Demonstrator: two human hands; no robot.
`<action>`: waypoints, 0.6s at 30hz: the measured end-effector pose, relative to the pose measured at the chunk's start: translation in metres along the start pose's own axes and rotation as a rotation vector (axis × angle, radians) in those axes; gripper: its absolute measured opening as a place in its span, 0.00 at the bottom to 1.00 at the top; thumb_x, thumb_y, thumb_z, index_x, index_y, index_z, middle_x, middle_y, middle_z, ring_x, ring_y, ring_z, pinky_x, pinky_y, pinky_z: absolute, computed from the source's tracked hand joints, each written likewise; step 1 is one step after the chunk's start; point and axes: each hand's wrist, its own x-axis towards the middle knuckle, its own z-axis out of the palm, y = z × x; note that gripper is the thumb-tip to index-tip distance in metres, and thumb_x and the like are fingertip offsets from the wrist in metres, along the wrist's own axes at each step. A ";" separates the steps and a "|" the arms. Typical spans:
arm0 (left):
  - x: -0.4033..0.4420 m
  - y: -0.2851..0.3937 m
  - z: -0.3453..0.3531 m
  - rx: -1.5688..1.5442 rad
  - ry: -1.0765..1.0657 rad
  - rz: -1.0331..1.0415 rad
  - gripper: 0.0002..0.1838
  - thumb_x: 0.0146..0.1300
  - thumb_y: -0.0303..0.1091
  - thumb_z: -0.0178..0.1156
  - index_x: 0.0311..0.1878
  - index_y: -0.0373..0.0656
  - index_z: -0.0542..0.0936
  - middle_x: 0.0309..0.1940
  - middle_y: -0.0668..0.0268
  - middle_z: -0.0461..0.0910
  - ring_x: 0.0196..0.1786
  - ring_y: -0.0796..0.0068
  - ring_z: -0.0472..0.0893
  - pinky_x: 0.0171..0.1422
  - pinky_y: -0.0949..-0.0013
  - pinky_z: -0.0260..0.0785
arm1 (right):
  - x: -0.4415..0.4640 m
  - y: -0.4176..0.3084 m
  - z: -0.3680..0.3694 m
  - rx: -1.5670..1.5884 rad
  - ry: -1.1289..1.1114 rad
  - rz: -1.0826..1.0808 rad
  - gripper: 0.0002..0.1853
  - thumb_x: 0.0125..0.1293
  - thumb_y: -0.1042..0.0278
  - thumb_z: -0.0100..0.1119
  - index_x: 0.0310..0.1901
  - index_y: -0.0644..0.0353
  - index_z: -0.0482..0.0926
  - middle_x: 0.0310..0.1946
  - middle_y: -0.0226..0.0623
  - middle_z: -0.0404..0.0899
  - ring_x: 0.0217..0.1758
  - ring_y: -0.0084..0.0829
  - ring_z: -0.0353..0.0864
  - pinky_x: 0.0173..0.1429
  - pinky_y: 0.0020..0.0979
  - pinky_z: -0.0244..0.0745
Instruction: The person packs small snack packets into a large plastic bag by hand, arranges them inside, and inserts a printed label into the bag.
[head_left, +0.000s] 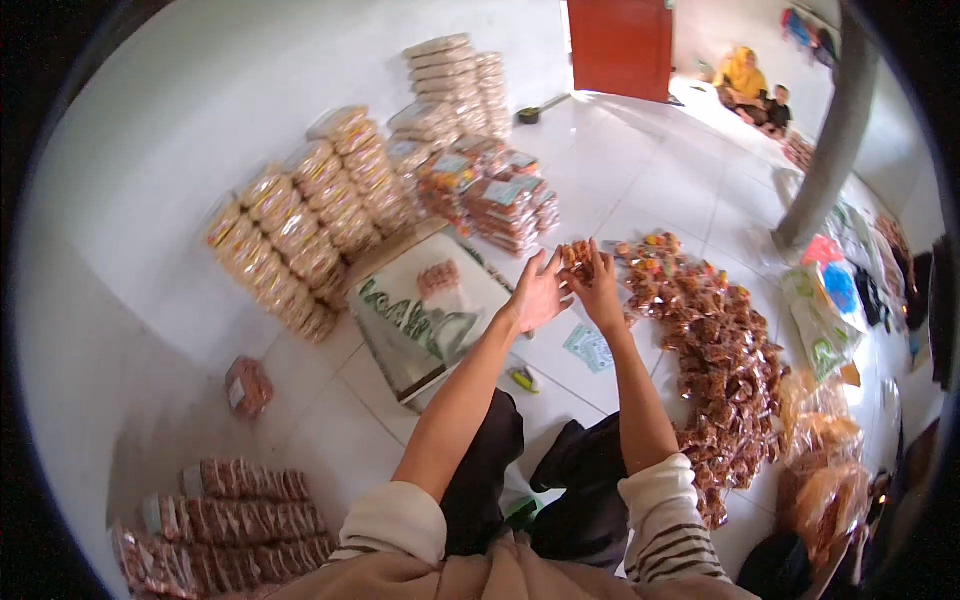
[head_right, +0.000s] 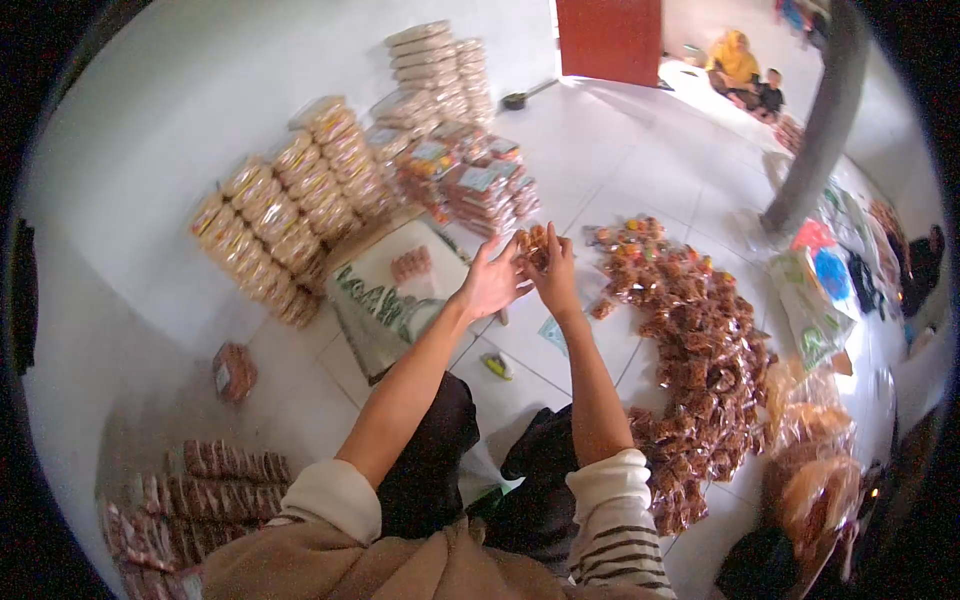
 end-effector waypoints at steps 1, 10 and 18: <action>-0.009 0.007 -0.007 0.017 0.035 0.002 0.31 0.59 0.61 0.45 0.64 0.63 0.56 0.50 0.71 0.66 0.58 0.73 0.65 0.59 0.64 0.57 | 0.004 -0.008 0.007 -0.063 -0.038 -0.053 0.45 0.47 0.74 0.65 0.65 0.63 0.49 0.48 0.49 0.63 0.48 0.43 0.71 0.51 0.35 0.71; -0.103 0.035 -0.092 0.281 0.581 0.210 0.20 0.61 0.54 0.51 0.48 0.54 0.62 0.36 0.69 0.73 0.35 0.77 0.76 0.34 0.67 0.72 | -0.022 -0.070 0.118 -0.164 -0.402 -0.215 0.30 0.46 0.71 0.64 0.53 0.61 0.64 0.42 0.47 0.74 0.46 0.47 0.73 0.49 0.39 0.70; -0.138 0.036 -0.183 0.784 0.642 0.321 0.33 0.59 0.57 0.52 0.61 0.47 0.59 0.50 0.59 0.65 0.56 0.66 0.65 0.59 0.62 0.58 | -0.052 -0.061 0.166 0.161 -0.028 0.251 0.25 0.48 0.76 0.62 0.51 0.61 0.71 0.38 0.43 0.77 0.42 0.36 0.77 0.48 0.32 0.71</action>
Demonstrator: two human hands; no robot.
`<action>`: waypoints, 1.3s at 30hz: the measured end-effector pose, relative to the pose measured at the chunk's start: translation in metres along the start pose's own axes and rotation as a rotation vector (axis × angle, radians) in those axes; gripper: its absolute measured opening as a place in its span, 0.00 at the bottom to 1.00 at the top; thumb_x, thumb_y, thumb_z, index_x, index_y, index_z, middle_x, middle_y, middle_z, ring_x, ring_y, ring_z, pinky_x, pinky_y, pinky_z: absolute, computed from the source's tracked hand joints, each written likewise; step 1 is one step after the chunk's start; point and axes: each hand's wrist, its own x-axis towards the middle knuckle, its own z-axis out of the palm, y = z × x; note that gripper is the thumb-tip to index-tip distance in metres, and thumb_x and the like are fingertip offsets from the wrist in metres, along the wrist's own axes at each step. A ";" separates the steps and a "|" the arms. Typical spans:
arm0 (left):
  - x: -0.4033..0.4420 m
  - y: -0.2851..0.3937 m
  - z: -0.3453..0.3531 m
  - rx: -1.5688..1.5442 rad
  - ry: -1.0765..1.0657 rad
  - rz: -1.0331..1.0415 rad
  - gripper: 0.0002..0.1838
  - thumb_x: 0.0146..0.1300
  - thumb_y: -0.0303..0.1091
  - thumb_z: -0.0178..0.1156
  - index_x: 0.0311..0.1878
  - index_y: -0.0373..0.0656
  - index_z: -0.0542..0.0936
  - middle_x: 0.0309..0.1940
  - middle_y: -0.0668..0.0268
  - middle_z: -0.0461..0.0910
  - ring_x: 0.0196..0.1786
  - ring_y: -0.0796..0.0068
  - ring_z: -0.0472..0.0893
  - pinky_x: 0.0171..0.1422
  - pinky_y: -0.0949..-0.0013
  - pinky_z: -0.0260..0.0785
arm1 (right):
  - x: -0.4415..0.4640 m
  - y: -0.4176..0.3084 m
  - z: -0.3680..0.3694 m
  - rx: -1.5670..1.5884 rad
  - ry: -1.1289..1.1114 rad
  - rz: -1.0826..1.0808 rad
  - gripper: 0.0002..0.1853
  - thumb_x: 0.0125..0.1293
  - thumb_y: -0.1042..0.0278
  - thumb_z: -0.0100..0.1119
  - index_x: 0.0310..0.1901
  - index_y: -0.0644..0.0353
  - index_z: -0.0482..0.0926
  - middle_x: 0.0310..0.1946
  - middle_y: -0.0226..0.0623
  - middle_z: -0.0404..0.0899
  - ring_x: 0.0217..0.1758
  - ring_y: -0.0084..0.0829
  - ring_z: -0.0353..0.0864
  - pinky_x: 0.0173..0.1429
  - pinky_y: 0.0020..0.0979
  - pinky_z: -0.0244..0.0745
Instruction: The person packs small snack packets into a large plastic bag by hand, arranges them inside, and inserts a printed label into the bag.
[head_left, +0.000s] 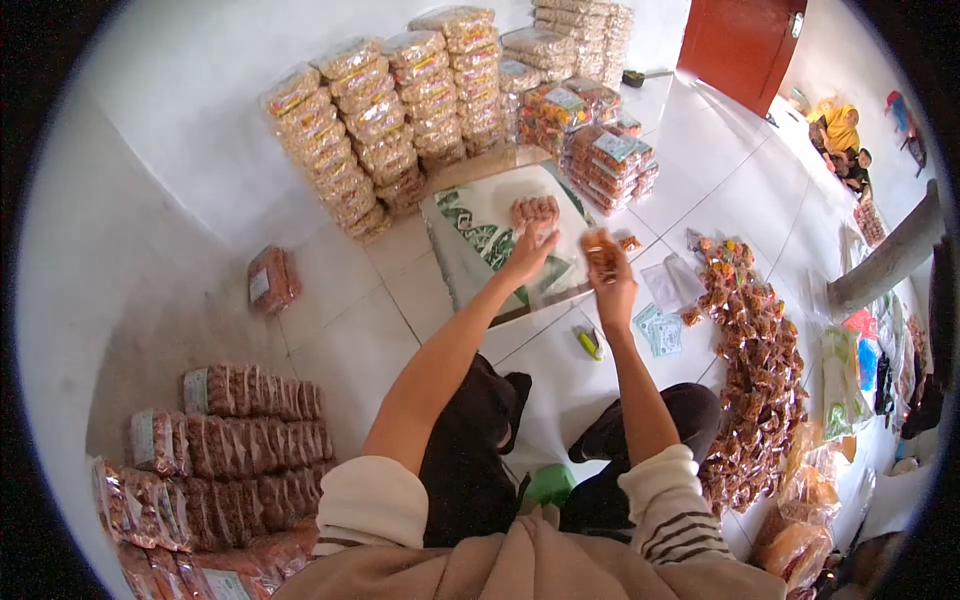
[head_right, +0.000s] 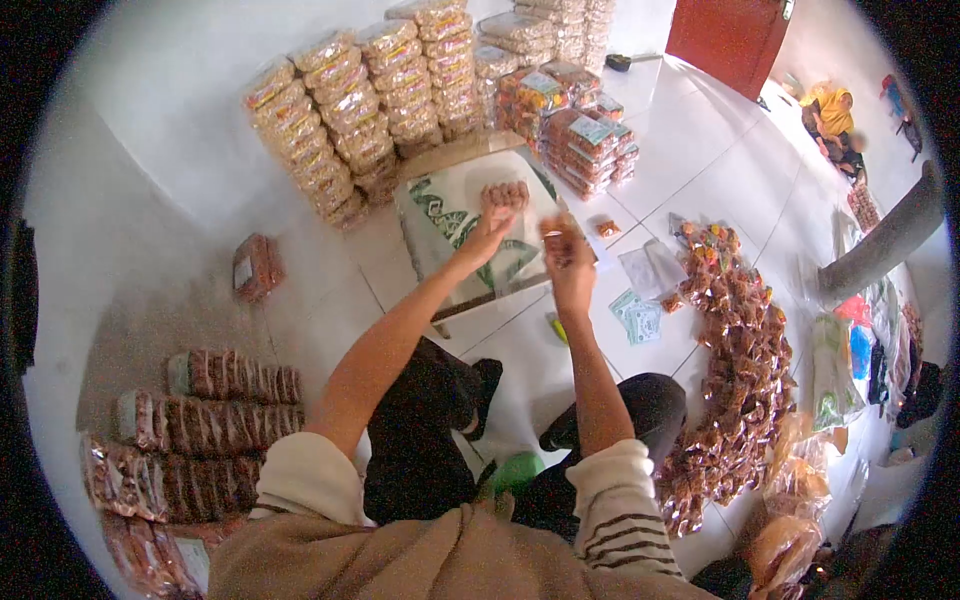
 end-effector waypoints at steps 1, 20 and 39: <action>-0.011 -0.010 -0.006 0.364 0.000 0.023 0.38 0.54 0.59 0.55 0.61 0.46 0.57 0.54 0.55 0.62 0.58 0.59 0.62 0.61 0.57 0.55 | -0.009 0.009 -0.004 -0.042 0.144 0.065 0.21 0.51 0.76 0.61 0.50 0.62 0.72 0.42 0.43 0.77 0.45 0.30 0.77 0.50 0.29 0.70; -0.077 -0.061 0.047 0.971 0.178 0.296 0.29 0.57 0.37 0.55 0.64 0.65 0.62 0.66 0.55 0.47 0.66 0.45 0.47 0.63 0.38 0.42 | -0.134 0.088 0.032 0.042 0.071 0.536 0.22 0.54 0.65 0.63 0.50 0.66 0.72 0.39 0.42 0.78 0.40 0.31 0.78 0.45 0.28 0.72; 0.020 -0.099 -0.001 0.151 0.575 0.089 0.34 0.66 0.56 0.36 0.67 0.43 0.51 0.68 0.57 0.44 0.70 0.58 0.43 0.71 0.58 0.35 | -0.029 0.084 0.100 0.228 -0.056 0.226 0.23 0.59 0.74 0.55 0.57 0.64 0.64 0.52 0.44 0.71 0.54 0.36 0.71 0.55 0.32 0.65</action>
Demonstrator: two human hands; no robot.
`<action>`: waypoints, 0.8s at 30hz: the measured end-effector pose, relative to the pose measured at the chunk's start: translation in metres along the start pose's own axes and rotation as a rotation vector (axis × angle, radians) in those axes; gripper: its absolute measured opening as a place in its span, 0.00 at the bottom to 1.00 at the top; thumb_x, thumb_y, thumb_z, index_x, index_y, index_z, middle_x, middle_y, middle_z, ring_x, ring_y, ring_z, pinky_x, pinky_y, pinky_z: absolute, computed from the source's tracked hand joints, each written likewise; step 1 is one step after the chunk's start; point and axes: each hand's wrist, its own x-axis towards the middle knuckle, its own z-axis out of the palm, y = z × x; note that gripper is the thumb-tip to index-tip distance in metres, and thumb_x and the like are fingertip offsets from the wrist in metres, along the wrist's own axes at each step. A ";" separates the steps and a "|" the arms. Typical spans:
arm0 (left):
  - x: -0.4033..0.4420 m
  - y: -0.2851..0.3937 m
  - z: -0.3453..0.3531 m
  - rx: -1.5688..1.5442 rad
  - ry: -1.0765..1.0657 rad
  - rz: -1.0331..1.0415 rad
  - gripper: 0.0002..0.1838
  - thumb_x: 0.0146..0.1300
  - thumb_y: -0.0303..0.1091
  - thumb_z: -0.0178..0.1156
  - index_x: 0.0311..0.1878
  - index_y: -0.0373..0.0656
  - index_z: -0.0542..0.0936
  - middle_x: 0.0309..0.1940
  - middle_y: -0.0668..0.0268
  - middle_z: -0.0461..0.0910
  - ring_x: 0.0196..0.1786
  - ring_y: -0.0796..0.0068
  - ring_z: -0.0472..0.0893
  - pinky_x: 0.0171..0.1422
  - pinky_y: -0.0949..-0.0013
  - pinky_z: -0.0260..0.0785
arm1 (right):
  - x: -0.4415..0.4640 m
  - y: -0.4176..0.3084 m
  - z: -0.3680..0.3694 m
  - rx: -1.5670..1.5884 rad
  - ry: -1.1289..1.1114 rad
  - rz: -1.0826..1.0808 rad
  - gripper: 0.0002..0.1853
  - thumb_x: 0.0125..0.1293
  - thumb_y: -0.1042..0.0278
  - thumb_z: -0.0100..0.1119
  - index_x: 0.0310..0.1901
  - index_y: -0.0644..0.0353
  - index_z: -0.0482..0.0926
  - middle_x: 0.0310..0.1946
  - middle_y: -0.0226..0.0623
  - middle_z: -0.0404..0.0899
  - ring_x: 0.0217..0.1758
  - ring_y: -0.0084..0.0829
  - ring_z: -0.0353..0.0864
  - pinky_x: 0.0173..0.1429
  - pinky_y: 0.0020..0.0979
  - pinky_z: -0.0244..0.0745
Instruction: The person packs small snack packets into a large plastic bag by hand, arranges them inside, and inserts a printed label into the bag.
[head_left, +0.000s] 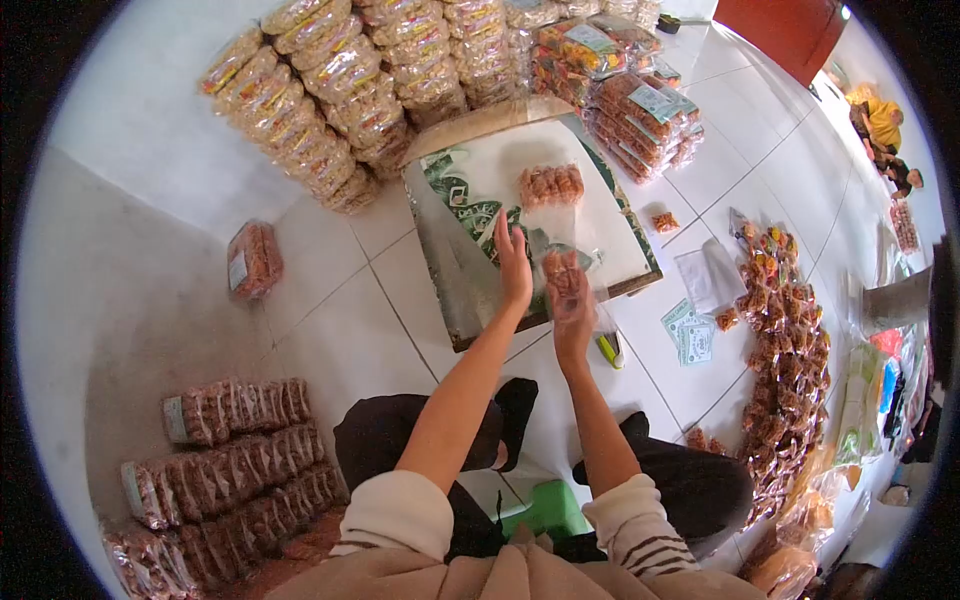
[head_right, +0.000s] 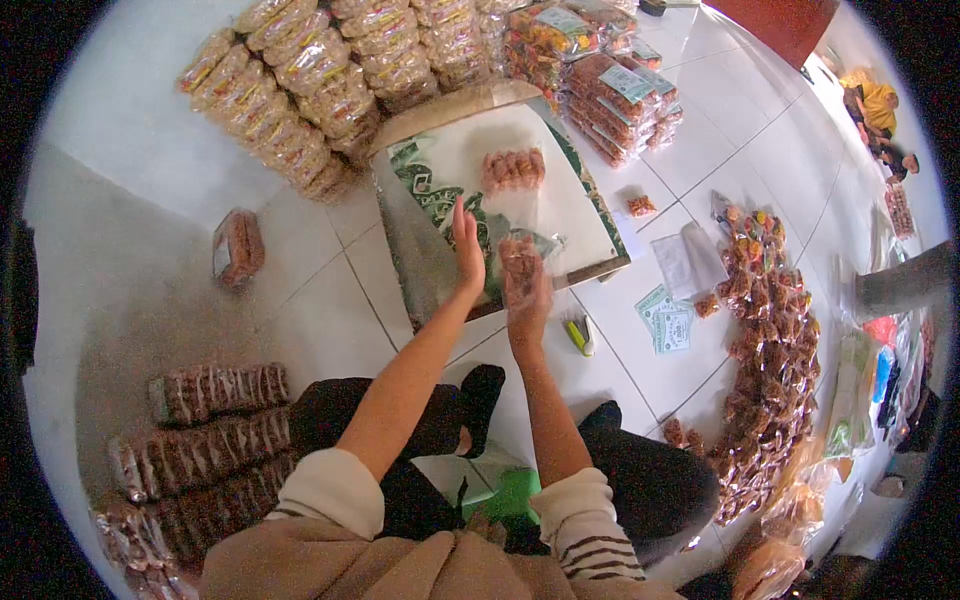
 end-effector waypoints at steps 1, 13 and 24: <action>0.015 -0.008 0.005 -0.129 0.022 -0.107 0.35 0.66 0.57 0.34 0.68 0.43 0.48 0.68 0.57 0.43 0.70 0.60 0.43 0.71 0.59 0.34 | 0.006 -0.004 0.007 0.393 0.029 0.184 0.23 0.59 0.73 0.55 0.57 0.64 0.64 0.52 0.45 0.71 0.54 0.39 0.70 0.55 0.34 0.64; 0.038 -0.035 0.014 -0.292 -0.203 -0.073 0.31 0.69 0.40 0.39 0.68 0.39 0.41 0.70 0.60 0.36 0.71 0.70 0.39 0.72 0.69 0.33 | 0.081 0.035 0.054 0.041 0.008 0.317 0.24 0.64 0.67 0.48 0.61 0.61 0.61 0.51 0.46 0.58 0.52 0.39 0.63 0.58 0.30 0.58; 0.038 -0.041 0.015 0.001 -0.194 0.127 0.17 0.68 0.32 0.40 0.59 0.47 0.66 0.68 0.52 0.45 0.70 0.58 0.48 0.69 0.65 0.45 | 0.089 0.069 0.062 0.061 -0.042 0.127 0.22 0.65 0.58 0.49 0.52 0.68 0.64 0.45 0.45 0.65 0.44 0.31 0.68 0.47 0.28 0.65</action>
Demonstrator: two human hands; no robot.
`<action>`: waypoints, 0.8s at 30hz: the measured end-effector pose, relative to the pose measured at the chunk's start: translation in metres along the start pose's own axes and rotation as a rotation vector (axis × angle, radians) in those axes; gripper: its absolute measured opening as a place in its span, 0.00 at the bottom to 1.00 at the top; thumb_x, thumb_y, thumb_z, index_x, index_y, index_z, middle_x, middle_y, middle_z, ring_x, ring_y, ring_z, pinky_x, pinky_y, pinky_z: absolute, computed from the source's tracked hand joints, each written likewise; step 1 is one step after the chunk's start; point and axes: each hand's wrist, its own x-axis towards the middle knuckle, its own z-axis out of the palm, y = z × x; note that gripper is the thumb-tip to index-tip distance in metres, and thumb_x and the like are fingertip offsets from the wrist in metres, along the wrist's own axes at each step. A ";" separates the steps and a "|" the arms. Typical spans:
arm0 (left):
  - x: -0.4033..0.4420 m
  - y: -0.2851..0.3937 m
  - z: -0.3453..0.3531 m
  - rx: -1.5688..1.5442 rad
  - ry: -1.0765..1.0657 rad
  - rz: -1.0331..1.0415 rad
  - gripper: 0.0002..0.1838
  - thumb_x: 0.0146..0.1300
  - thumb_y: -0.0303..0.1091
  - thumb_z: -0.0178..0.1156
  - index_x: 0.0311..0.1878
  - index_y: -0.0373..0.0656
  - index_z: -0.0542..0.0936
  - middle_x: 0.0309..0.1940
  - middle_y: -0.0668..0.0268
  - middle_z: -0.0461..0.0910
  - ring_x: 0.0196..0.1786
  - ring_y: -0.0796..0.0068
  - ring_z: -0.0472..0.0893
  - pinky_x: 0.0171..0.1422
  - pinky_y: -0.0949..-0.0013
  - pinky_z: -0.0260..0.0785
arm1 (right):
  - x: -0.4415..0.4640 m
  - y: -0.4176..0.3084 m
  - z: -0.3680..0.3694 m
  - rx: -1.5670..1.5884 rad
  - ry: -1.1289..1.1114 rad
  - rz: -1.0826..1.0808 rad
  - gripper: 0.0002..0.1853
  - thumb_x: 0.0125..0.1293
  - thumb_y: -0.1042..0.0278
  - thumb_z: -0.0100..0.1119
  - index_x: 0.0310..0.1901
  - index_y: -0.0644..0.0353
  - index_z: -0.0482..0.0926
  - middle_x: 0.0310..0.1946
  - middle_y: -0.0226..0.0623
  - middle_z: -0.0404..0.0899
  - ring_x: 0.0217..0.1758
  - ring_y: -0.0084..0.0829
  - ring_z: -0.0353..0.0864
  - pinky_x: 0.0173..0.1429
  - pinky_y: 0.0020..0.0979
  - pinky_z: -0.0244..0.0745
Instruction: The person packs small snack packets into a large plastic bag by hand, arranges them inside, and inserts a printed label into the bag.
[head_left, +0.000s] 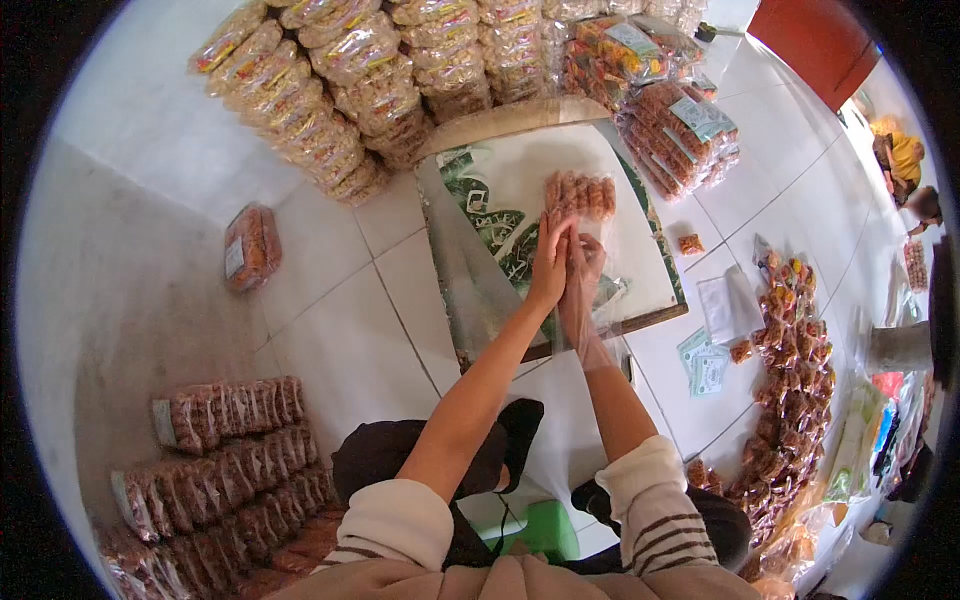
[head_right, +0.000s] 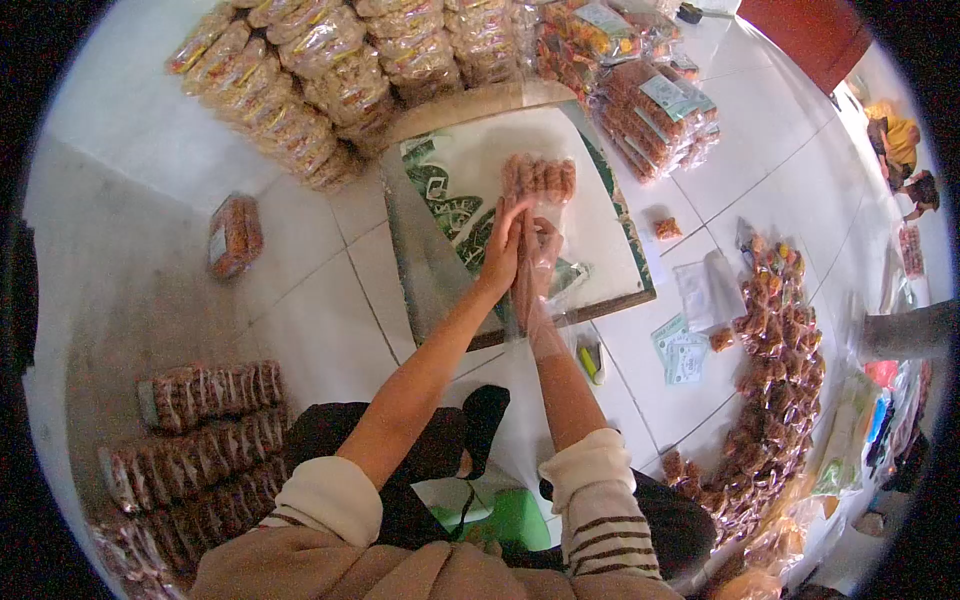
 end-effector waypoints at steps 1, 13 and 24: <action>0.001 0.006 0.001 -0.007 0.003 0.005 0.17 0.68 0.32 0.40 0.59 0.47 0.66 0.68 0.52 0.45 0.70 0.58 0.48 0.69 0.65 0.45 | 0.004 0.003 -0.002 0.142 -0.010 0.129 0.23 0.66 0.59 0.48 0.55 0.68 0.62 0.47 0.46 0.66 0.45 0.33 0.68 0.47 0.29 0.65; 0.009 0.031 0.022 0.684 0.249 -0.275 0.13 0.57 0.36 0.53 0.46 0.50 0.74 0.62 0.43 0.54 0.66 0.46 0.52 0.62 0.38 0.43 | -0.099 -0.071 -0.156 -1.076 -1.098 -0.348 0.27 0.61 0.66 0.51 0.60 0.65 0.59 0.63 0.52 0.52 0.65 0.47 0.55 0.64 0.38 0.57; -0.066 0.167 0.188 0.330 -0.254 0.413 0.14 0.51 0.32 0.58 0.43 0.47 0.71 0.49 0.49 0.67 0.59 0.50 0.63 0.61 0.57 0.57 | -0.230 -0.136 -0.466 -0.585 0.660 -0.081 0.11 0.62 0.73 0.48 0.44 0.63 0.75 0.35 0.34 0.78 0.33 0.27 0.77 0.41 0.26 0.74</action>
